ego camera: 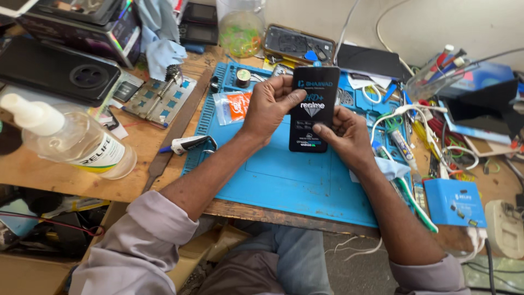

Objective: The person cleans the edges of a disassembled smartphone with a cloth, then reassembles the device by aligning and pressing the back cover onto the chassis. They wipe the exterior, connect a charging cable, and observe the screen as it powers on and displays the charging interface.

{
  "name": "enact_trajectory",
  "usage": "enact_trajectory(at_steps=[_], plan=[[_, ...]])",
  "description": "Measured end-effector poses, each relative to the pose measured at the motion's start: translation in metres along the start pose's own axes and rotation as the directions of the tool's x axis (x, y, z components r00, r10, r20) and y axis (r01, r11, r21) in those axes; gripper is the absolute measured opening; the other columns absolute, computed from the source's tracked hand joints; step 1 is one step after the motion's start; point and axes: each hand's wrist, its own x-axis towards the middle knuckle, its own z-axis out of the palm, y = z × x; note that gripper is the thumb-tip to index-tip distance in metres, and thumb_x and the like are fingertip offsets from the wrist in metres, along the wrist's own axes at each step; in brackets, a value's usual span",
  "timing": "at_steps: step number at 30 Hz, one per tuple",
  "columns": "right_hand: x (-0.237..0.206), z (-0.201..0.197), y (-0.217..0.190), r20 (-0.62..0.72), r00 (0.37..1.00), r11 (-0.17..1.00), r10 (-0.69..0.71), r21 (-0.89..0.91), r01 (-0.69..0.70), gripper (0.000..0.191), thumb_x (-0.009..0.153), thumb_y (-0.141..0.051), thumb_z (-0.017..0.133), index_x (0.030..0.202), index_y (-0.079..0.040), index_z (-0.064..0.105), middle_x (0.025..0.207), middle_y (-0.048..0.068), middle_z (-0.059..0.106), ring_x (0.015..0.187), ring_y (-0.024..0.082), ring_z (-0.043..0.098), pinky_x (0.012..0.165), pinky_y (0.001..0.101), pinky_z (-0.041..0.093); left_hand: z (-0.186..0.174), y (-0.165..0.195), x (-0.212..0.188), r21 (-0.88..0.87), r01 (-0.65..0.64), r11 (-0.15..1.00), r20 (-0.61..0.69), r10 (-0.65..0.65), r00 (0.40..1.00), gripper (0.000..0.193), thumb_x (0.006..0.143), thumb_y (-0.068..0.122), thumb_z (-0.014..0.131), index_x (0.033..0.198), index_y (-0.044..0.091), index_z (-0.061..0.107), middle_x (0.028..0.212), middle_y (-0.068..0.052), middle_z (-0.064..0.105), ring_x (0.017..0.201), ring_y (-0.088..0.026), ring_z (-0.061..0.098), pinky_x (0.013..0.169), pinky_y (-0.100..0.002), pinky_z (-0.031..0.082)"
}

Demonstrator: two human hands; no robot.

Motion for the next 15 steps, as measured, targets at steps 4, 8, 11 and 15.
enact_trajectory(at_steps=[4, 8, 11, 15], plan=[[0.001, 0.002, 0.002, 0.037, 0.999, 1.0, -0.014, 0.024, 0.013, 0.029, 0.097, -0.001, 0.069, 0.125, 0.002, 0.063, 0.116, 0.008, 0.073, 0.107, 0.011, 0.069, 0.094, 0.0255, 0.057, 0.0, 0.004, -0.002, 0.018, 0.01, 1.0, -0.023, -0.009, 1.0, 0.018, 0.096, 0.001, 0.071, 0.113, -0.004, 0.07, 0.101, -0.009, 0.077, 0.09, -0.01, 0.072, 0.085, -0.026, 0.061], [0.001, 0.005, 0.004, 0.008, 0.994, 0.993, -0.113, -0.044, 0.113, 0.027, 0.095, 0.0, 0.071, 0.12, 0.003, 0.064, 0.11, 0.005, 0.073, 0.103, 0.009, 0.068, 0.091, 0.0246, 0.057, 0.002, 0.014, 0.0, 0.02, -0.003, 1.0, 0.014, 0.003, 1.0, 0.017, 0.098, 0.002, 0.071, 0.114, -0.002, 0.069, 0.104, -0.008, 0.076, 0.095, -0.009, 0.07, 0.089, -0.025, 0.059], [-0.001, 0.006, 0.004, -0.018, 0.985, 0.957, -0.172, -0.24, 0.162, 0.022, 0.094, -0.003, 0.076, 0.114, 0.002, 0.068, 0.094, 0.003, 0.072, 0.089, 0.007, 0.066, 0.079, 0.0242, 0.055, 0.003, 0.02, 0.0, -0.028, -0.002, 1.0, 0.051, 0.004, 0.999, 0.016, 0.099, 0.003, 0.071, 0.114, -0.002, 0.069, 0.106, -0.008, 0.076, 0.098, -0.009, 0.069, 0.091, -0.025, 0.058], [-0.004, 0.009, 0.001, -0.047, 0.975, 0.912, -0.216, -0.366, 0.185, 0.02, 0.092, -0.005, 0.08, 0.109, 0.001, 0.071, 0.078, 0.003, 0.062, 0.075, 0.006, 0.057, 0.069, 0.0239, 0.052, 0.003, 0.022, -0.004, -0.061, 0.004, 0.998, 0.044, -0.001, 0.999, 0.015, 0.098, 0.003, 0.07, 0.113, -0.001, 0.07, 0.106, -0.008, 0.077, 0.097, -0.009, 0.07, 0.09, -0.025, 0.058]])
